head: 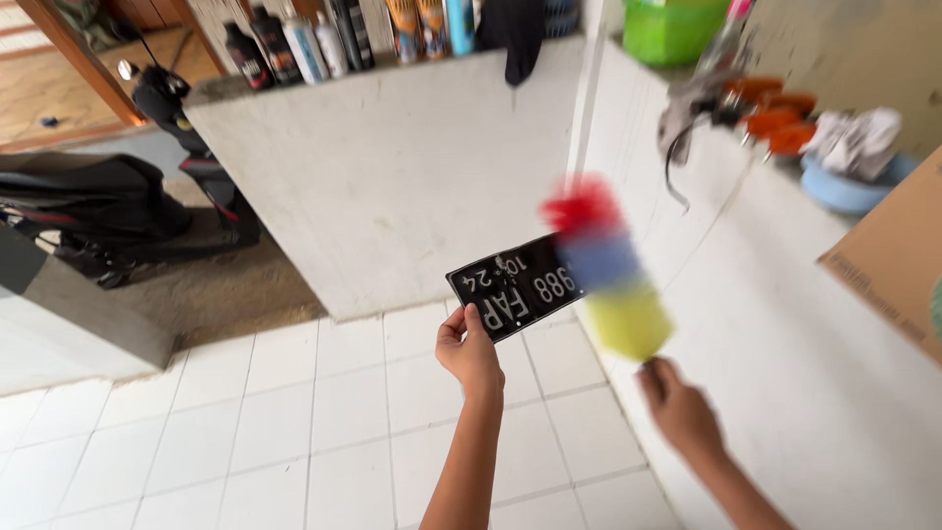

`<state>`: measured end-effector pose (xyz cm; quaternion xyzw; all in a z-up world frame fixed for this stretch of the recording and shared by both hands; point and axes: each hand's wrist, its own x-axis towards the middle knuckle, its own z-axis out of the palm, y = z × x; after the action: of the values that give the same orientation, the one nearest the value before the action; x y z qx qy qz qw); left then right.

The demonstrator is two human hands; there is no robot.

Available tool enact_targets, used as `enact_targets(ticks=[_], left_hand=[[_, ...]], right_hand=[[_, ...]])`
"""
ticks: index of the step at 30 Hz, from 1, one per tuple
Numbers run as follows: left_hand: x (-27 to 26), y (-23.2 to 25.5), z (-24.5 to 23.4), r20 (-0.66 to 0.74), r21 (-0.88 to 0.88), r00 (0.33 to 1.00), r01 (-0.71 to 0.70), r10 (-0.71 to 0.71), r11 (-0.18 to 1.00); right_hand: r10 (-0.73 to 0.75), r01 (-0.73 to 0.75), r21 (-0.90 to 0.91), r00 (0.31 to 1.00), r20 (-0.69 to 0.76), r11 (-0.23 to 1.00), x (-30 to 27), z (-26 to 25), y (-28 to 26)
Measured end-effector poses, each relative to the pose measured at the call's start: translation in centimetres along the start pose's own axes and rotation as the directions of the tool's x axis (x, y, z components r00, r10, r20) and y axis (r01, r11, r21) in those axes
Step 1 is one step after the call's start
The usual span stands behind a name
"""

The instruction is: The person picks up several license plates from a cardboard box, cleans both sides of each plate using a colorful duster, and places them onto a low wall or shelf alongside various spray cans and bottles.

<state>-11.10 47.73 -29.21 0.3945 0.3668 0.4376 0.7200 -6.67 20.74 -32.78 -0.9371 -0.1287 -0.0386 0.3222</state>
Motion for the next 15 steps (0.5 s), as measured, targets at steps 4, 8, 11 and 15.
enact_targets(ticks=[4,8,11,15], left_hand=[[-0.4,-2.2,-3.0,-0.037,0.115,0.999,0.030,-0.026,0.993],[-0.9,-5.8,-4.3,0.007,0.046,1.000,0.009,-0.009,0.999],[-0.8,-7.4,-5.5,0.047,-0.027,0.998,-0.035,0.036,0.999],[-1.1,-5.8,-8.0,0.011,0.030,1.000,-0.006,0.006,1.000]], right_hand=[[-0.015,0.044,0.237,0.992,-0.122,0.971,-2.2,0.6,-0.1],[-0.004,-0.026,0.172,0.985,0.171,0.985,-7.7,3.5,-3.4],[-0.119,0.109,0.052,0.952,0.283,0.993,-9.3,5.7,-2.5],[0.225,-0.196,-0.130,0.940,0.257,0.972,-5.8,4.8,2.0]])
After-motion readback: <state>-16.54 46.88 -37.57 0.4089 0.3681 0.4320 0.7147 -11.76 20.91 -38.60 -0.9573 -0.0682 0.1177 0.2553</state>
